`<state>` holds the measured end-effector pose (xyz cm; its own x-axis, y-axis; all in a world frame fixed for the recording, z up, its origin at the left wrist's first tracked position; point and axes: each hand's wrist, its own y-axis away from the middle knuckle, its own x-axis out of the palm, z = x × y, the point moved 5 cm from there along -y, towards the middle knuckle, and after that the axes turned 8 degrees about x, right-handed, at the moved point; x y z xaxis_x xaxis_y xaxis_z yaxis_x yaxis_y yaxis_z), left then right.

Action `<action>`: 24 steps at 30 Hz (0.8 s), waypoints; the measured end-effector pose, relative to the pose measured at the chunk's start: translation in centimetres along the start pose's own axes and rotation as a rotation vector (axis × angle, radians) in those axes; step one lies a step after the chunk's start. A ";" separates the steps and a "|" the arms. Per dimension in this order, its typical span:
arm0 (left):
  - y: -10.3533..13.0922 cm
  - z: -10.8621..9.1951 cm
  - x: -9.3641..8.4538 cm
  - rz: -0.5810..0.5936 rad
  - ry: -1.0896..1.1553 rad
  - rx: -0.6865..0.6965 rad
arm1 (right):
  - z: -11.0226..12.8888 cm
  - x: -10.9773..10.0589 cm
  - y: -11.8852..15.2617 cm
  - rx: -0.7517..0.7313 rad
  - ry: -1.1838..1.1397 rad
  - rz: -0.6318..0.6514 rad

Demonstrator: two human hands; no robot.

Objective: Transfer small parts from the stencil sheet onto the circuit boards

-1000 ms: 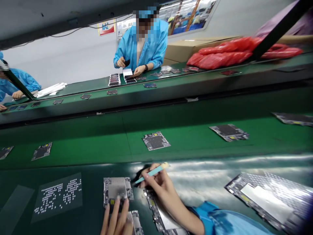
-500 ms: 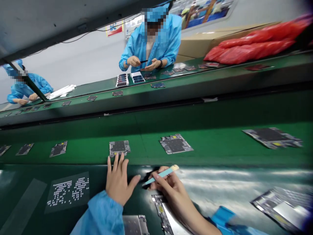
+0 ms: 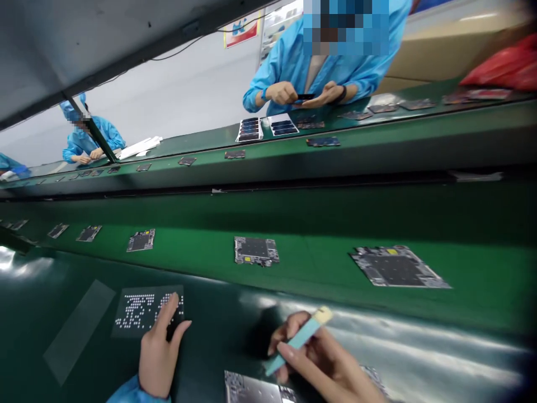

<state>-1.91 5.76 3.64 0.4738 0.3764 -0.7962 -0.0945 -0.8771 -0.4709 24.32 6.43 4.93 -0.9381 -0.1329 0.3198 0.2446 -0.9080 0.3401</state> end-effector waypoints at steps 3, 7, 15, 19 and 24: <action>0.1 -0.8 1.0 -0.027 0.054 0.070 | 0.5 3.3 -2.0 -0.052 0.001 0.174; 0.2 -1.7 0.9 -0.073 0.075 0.072 | 0.2 7.2 -5.4 -0.175 0.045 0.304; -0.7 -3.0 -0.2 -0.101 0.074 0.085 | -1.5 8.4 -7.7 -0.241 0.128 0.342; -0.8 -3.1 -0.2 -0.111 0.086 0.048 | -1.5 8.4 -7.5 -0.221 0.159 0.350; -0.7 -3.4 -0.2 -0.122 0.104 0.043 | -1.4 8.4 -7.3 -0.220 0.169 0.342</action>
<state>0.97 5.25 5.41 0.5721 0.4442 -0.6895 -0.0668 -0.8126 -0.5790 14.31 11.41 3.90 -0.8439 -0.4867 0.2258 0.5067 -0.8613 0.0375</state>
